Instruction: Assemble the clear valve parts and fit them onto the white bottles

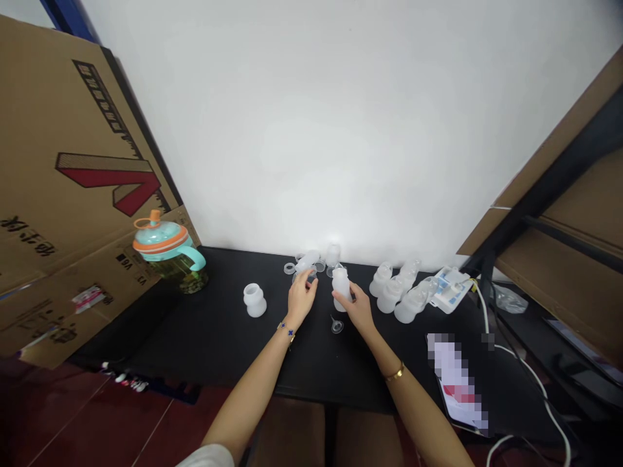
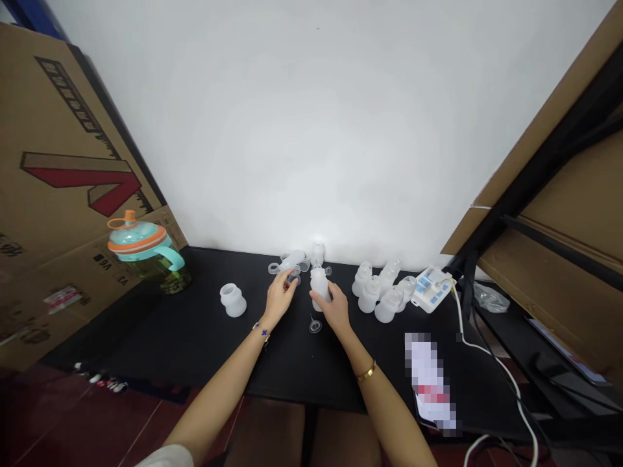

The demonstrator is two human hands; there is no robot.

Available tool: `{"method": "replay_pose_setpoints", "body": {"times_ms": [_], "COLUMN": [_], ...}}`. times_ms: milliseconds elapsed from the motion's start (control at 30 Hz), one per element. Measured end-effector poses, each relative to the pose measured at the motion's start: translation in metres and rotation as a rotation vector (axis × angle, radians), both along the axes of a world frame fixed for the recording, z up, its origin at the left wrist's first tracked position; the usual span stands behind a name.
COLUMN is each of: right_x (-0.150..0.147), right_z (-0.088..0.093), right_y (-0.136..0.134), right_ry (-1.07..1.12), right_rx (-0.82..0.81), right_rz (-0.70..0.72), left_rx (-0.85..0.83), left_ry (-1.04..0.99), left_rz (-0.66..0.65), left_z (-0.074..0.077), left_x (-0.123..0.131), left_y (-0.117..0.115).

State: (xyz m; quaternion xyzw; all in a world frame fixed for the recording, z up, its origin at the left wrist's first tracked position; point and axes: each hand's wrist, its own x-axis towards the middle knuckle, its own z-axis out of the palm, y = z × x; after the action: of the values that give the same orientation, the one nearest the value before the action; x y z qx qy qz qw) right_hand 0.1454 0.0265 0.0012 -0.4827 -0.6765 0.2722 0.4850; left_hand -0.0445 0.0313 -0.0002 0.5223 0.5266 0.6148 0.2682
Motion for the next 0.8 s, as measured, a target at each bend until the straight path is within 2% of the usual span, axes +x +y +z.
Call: {"method": "replay_pose_setpoints", "body": {"times_ms": [100, 233, 333, 533, 800], "right_x": [-0.001, -0.001, -0.002, -0.002, 0.0], "right_z": [0.002, 0.004, 0.005, 0.003, 0.0], "right_y": [-0.001, -0.001, -0.002, -0.001, 0.001], "right_ry": [-0.018, -0.038, -0.056, -0.067, -0.06], "right_rx": [-0.015, -0.015, -0.008, 0.004, -0.003], "right_rz": [0.009, 0.013, 0.015, 0.023, 0.03], "left_rx": [0.031, -0.07, -0.092, -0.068, -0.075], "left_ry": [0.298, 0.729, 0.892, 0.916, 0.785], "left_rz": [0.042, 0.112, 0.134, 0.095, 0.025], "left_z": [-0.006, -0.011, -0.01, -0.007, -0.007], "left_x": [0.001, -0.001, -0.002, 0.001, 0.006], "left_y": [0.003, 0.007, 0.008, 0.001, -0.005]}}
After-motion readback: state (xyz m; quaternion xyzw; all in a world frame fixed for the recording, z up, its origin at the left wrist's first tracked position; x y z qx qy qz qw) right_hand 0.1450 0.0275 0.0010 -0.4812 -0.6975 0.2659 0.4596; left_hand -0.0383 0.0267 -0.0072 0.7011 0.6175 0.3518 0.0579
